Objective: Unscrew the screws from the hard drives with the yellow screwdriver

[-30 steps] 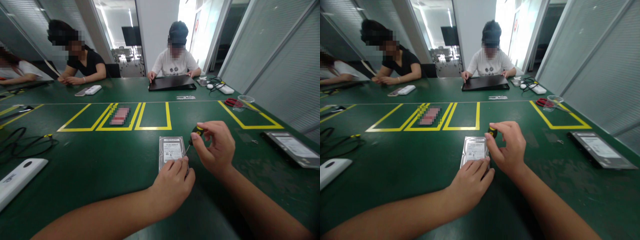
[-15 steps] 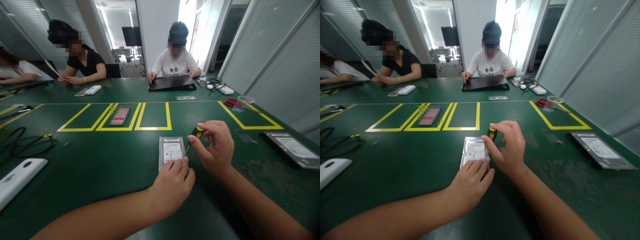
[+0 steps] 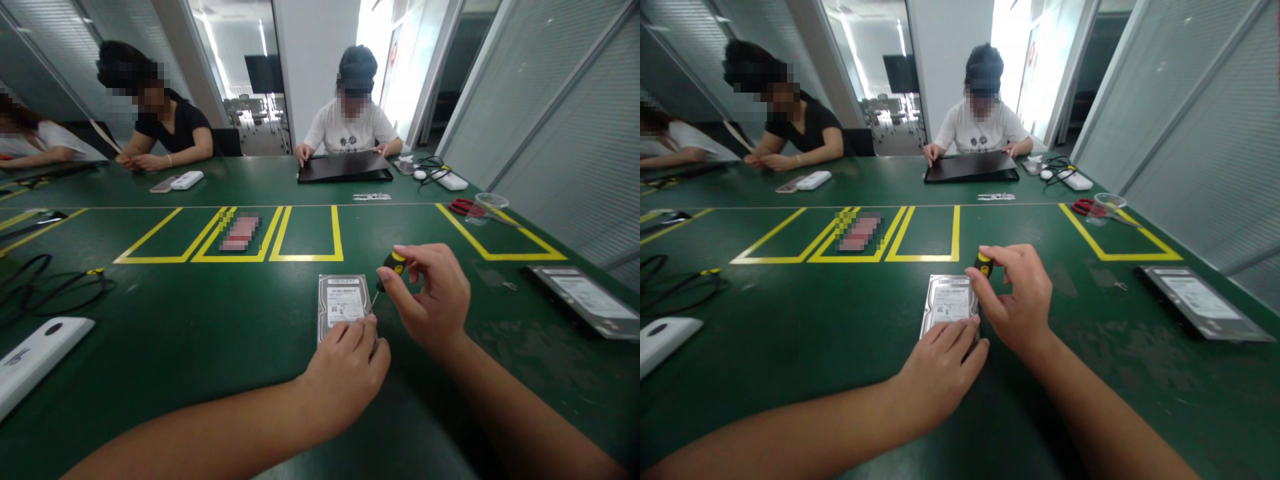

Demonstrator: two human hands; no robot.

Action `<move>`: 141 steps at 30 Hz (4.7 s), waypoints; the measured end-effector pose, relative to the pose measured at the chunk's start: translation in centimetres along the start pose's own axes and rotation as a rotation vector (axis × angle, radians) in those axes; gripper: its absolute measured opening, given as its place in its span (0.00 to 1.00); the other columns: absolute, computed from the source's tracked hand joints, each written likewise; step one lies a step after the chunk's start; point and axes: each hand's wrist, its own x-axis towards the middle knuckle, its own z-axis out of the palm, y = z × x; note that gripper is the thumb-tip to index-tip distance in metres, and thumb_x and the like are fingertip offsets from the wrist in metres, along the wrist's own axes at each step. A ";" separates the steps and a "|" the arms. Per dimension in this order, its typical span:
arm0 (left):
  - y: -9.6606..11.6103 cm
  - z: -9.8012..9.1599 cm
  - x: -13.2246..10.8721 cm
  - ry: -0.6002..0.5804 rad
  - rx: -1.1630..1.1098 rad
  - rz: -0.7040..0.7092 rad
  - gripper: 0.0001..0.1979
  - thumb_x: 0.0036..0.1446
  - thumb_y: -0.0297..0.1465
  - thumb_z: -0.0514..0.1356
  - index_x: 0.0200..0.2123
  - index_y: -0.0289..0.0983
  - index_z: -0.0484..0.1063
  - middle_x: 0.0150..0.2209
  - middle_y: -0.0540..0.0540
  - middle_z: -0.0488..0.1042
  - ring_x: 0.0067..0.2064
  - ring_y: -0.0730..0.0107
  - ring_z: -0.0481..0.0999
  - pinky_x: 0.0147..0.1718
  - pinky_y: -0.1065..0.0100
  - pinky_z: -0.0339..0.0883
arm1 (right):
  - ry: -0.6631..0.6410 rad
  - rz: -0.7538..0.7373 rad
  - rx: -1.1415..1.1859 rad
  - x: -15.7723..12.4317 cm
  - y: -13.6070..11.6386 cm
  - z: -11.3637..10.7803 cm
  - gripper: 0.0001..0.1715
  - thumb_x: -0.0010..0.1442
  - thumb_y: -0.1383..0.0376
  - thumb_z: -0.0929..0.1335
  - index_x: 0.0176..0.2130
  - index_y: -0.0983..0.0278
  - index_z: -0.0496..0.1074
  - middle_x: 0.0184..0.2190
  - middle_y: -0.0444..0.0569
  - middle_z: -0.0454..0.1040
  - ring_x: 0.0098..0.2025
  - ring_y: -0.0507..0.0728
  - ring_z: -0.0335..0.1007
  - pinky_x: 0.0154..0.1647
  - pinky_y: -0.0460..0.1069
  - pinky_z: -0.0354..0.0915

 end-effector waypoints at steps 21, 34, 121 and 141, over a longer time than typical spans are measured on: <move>-0.1 0.0 0.1 0.012 0.002 0.004 0.13 0.69 0.30 0.52 0.49 0.33 0.73 0.56 0.32 0.74 0.51 0.53 0.76 0.42 0.58 0.72 | -0.018 -0.009 0.032 -0.1 0.1 0.1 0.18 0.59 0.66 0.74 0.50 0.63 0.73 0.38 0.47 0.74 0.34 0.52 0.67 0.31 0.48 0.63; 0.0 0.1 0.0 0.016 0.002 0.003 0.13 0.69 0.31 0.52 0.50 0.34 0.73 0.57 0.32 0.74 0.52 0.53 0.76 0.43 0.58 0.71 | -0.013 -0.001 0.038 0.2 0.1 0.0 0.15 0.60 0.66 0.73 0.48 0.63 0.74 0.37 0.47 0.72 0.34 0.52 0.67 0.31 0.49 0.62; 0.0 0.1 0.0 0.007 0.007 0.007 0.13 0.69 0.31 0.53 0.50 0.33 0.72 0.57 0.31 0.73 0.51 0.53 0.75 0.43 0.58 0.71 | -0.024 0.066 0.147 -0.5 0.2 0.1 0.18 0.62 0.71 0.68 0.52 0.62 0.72 0.47 0.51 0.76 0.42 0.55 0.72 0.37 0.52 0.67; 0.0 0.0 -0.1 0.006 0.010 0.008 0.13 0.69 0.31 0.52 0.50 0.33 0.72 0.57 0.31 0.73 0.52 0.53 0.75 0.43 0.58 0.71 | -0.015 0.038 0.105 -0.3 0.1 0.1 0.17 0.60 0.71 0.70 0.49 0.63 0.73 0.43 0.49 0.76 0.38 0.54 0.71 0.34 0.50 0.65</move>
